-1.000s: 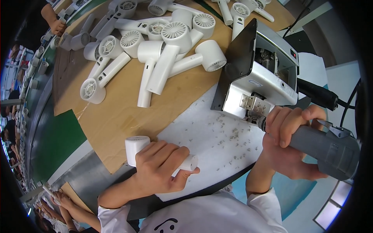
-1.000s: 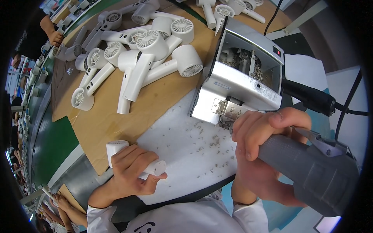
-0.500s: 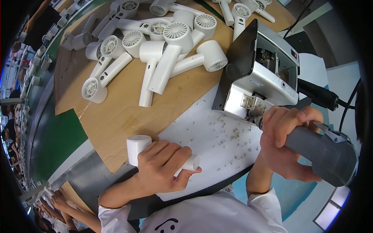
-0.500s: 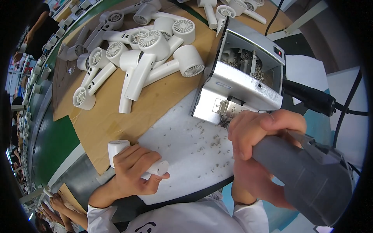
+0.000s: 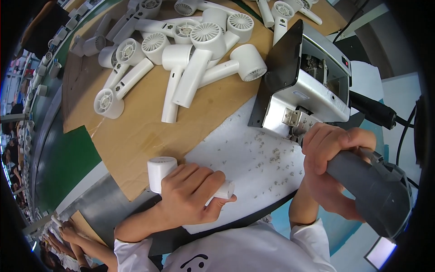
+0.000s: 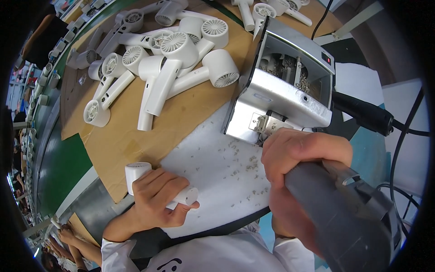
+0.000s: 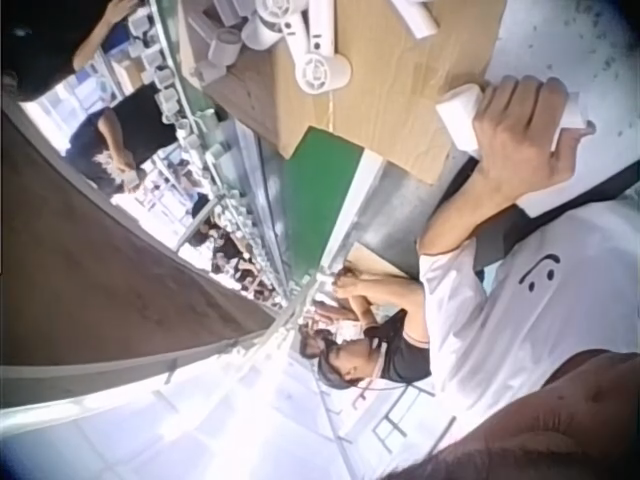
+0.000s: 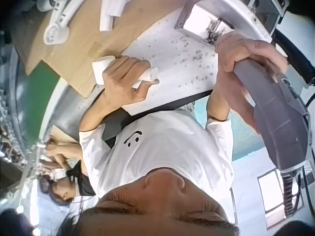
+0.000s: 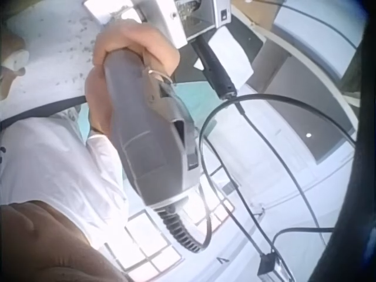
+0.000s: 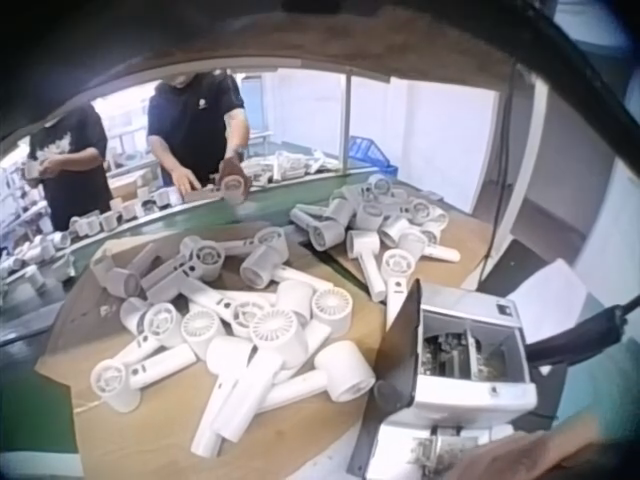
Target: The person assembles handheld fans by fastening screws with an electric screwdriver.
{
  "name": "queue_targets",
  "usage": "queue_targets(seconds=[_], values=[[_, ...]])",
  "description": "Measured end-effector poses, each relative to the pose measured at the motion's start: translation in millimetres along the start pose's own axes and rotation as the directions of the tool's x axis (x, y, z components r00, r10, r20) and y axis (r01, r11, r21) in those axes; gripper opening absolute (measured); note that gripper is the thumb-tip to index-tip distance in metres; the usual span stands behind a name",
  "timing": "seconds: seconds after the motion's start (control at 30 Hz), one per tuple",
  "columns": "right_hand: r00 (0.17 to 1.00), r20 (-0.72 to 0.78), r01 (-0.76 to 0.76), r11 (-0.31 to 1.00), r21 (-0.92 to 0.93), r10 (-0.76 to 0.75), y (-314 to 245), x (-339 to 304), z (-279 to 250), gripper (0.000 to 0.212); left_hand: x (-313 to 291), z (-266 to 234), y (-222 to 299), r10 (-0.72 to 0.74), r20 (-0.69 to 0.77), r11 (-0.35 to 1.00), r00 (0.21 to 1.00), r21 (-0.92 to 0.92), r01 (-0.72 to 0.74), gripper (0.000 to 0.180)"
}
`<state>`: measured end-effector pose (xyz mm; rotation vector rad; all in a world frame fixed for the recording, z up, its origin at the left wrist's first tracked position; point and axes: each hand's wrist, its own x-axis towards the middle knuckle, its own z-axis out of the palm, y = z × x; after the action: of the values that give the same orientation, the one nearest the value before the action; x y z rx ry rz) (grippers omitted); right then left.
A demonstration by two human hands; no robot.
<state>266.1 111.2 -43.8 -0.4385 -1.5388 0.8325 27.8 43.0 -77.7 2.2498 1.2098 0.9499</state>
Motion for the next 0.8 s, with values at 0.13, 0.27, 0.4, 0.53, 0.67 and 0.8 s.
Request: queue_targets(seconds=[0.13,0.27,0.4,0.53,0.67,0.8], values=[[0.993,-0.069,-0.098,0.995,0.020,0.099,-3,1,4,0.083,0,-1,2,0.004,0.011,1.000,1.000,0.018,-0.004,0.026],[0.875,-0.100,-0.379,0.799,0.467,0.473,-14,13,4,0.083,-6,1,-4,0.001,-0.012,1.000,1.000,0.023,-0.001,0.026],[0.974,-0.115,-0.166,0.958,0.234,0.197,-34,2,-6,0.075,-7,1,0,0.011,-0.002,1.000,1.000,0.027,-0.011,0.026],[0.997,-0.076,0.002,0.992,0.128,0.008,-16,1,-4,0.089,-8,4,1,0.025,0.005,0.998,1.000,0.051,-0.025,0.025],[0.996,-0.079,-0.032,0.991,0.131,0.042,-3,-5,-4,0.090,-8,4,0,0.004,0.005,0.999,1.000,0.033,-0.005,0.026],[0.999,-0.020,-0.038,0.995,0.096,0.040,2,-6,-3,0.091,-5,5,2,-0.006,0.006,0.999,1.000,0.032,0.006,0.025]])
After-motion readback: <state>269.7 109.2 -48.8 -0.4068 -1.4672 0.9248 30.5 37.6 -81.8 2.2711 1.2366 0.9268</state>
